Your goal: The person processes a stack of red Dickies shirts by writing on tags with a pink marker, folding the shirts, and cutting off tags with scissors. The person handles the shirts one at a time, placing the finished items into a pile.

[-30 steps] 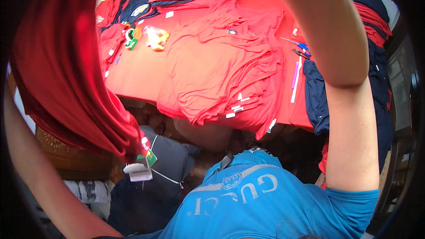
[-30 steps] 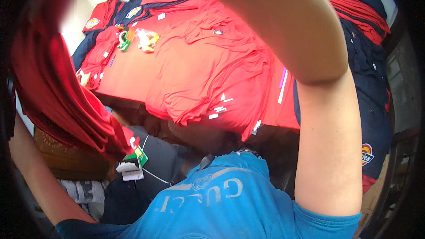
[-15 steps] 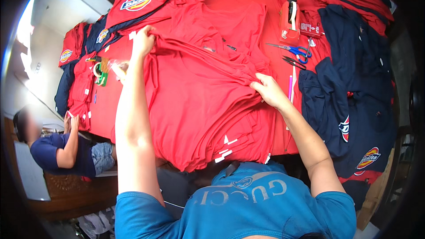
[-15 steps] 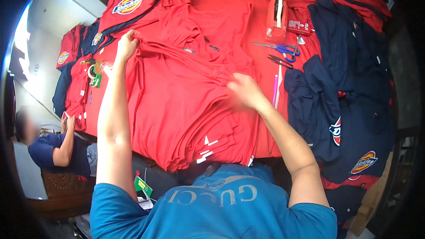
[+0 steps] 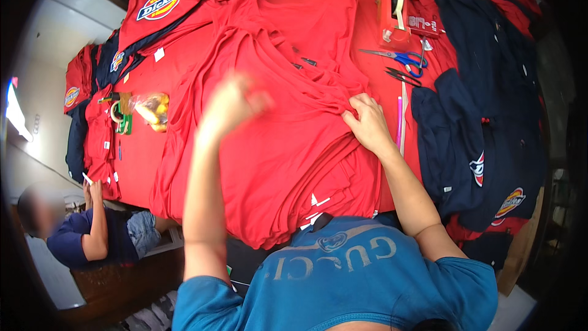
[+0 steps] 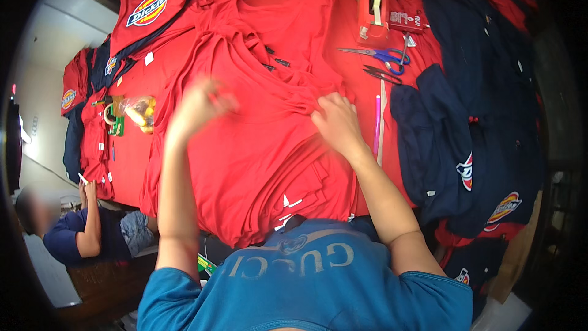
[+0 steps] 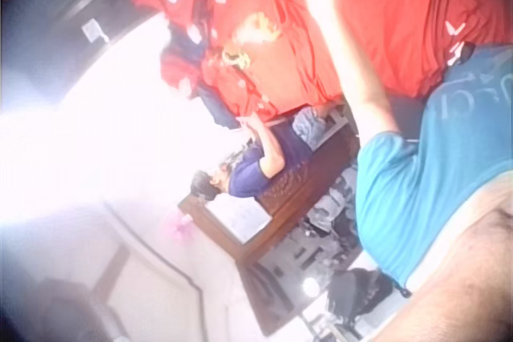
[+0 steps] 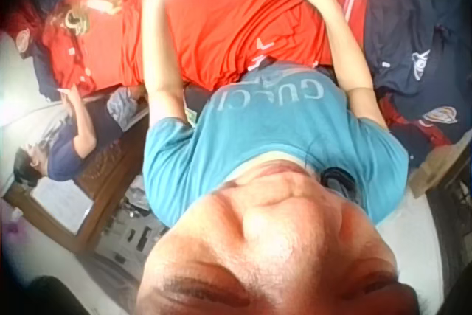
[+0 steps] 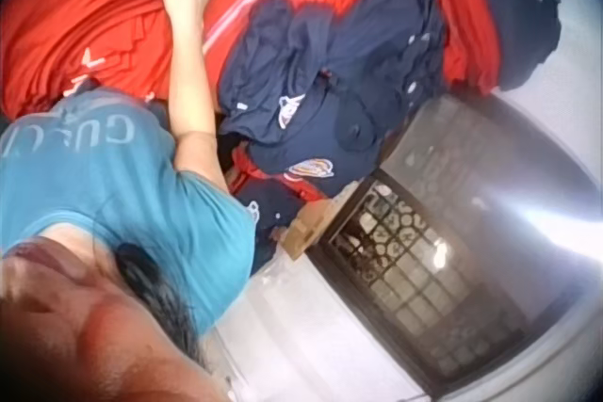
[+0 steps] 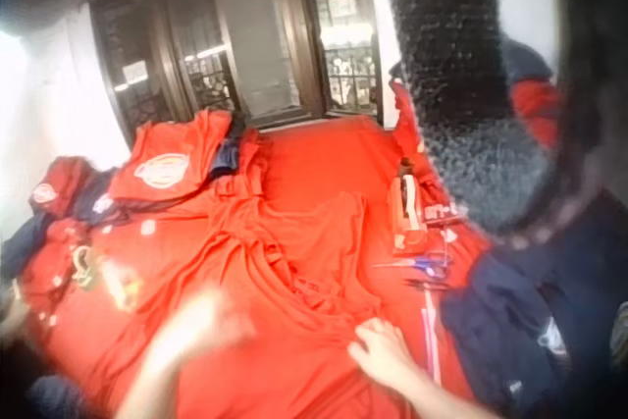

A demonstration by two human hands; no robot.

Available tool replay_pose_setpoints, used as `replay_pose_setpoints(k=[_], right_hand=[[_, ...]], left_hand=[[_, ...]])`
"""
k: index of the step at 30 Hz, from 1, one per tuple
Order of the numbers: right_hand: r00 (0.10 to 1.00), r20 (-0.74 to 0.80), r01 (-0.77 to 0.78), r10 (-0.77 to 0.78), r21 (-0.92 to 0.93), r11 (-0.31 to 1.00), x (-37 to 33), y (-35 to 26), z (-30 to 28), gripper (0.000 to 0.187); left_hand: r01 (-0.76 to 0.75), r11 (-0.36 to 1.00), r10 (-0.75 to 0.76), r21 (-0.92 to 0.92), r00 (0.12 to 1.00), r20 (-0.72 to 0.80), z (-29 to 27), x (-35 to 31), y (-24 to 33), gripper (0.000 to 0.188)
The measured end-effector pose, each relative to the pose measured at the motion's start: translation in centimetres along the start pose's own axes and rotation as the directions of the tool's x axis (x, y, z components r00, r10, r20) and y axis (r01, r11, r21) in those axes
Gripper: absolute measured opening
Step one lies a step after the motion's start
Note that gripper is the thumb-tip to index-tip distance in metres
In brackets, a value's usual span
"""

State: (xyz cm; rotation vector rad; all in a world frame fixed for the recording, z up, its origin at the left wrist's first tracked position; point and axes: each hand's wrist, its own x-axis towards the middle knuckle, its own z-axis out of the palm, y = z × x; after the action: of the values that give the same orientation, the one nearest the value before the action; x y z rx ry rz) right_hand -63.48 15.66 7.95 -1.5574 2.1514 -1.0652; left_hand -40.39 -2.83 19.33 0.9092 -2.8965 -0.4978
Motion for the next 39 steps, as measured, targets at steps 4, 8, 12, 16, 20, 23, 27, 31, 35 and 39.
replay_pose_setpoints(k=[4, 8, 12, 16, 20, 23, 27, 31, 35, 39], right_hand=[[0.99, -0.125, 0.081, -0.061, 0.162, 0.983, -0.1, -7.8, -0.3, 0.022], [0.889, -0.035, 0.439, -0.457, 0.354, 0.826, -0.3, -15.8, 0.9, 0.021], [0.834, 0.018, 0.484, -0.551, 0.453, 0.748, -0.5, -14.4, 0.5, 0.03], [0.951, -0.298, 0.021, -0.078, -0.191, 0.981, 0.4, -3.2, -0.3, 0.026], [0.988, -0.071, -0.15, 0.14, -0.164, 0.975, 0.5, 1.7, -0.3, 0.028], [0.988, -0.096, -0.124, 0.12, -0.038, 0.992, 1.1, 1.4, -0.8, 0.027], [0.999, 0.021, -0.033, 0.028, 0.345, 0.938, 1.1, -8.7, -2.6, 0.028], [0.738, -0.012, 0.664, -0.674, 0.189, 0.723, 0.2, -16.2, 0.4, 0.015], [0.807, 0.175, 0.37, -0.564, 0.596, 0.713, 2.9, -13.7, 1.5, 0.021], [0.988, 0.146, -0.056, -0.042, 0.605, 0.794, 7.8, -6.4, 5.4, 0.022]], left_hand=[[-0.009, 0.988, -0.04, -0.156, 0.95, -0.309, 9.2, -6.5, 10.0, 0.08], [0.024, 0.631, -0.585, -0.775, 0.671, -0.455, 12.7, -7.7, 8.0, 0.019], [-0.414, -0.229, -0.771, -0.881, 0.63, -0.096, 10.2, -9.9, 1.6, 0.031], [-0.454, -0.505, -0.591, -0.734, 0.801, -0.089, 6.2, -11.3, 2.7, 0.039], [-0.441, -0.356, -0.752, -0.824, 0.659, -0.028, 7.8, -9.5, 2.8, 0.036], [-0.438, -0.009, -0.811, -0.899, 0.529, -0.25, 8.8, -8.1, 5.4, 0.03], [-0.057, 0.372, -0.609, -0.926, 0.738, -0.29, 9.0, -7.9, 9.2, 0.049], [-0.043, 0.577, -0.642, -0.816, 0.595, -0.484, 12.9, -7.5, 7.9, 0.028], [-0.429, -0.093, -0.803, -0.899, 0.567, -0.187, 8.8, -8.8, 2.9, 0.021], [-0.428, -0.43, -0.69, -0.795, 0.724, -0.017, 8.1, -10.4, 0.7, 0.035]])
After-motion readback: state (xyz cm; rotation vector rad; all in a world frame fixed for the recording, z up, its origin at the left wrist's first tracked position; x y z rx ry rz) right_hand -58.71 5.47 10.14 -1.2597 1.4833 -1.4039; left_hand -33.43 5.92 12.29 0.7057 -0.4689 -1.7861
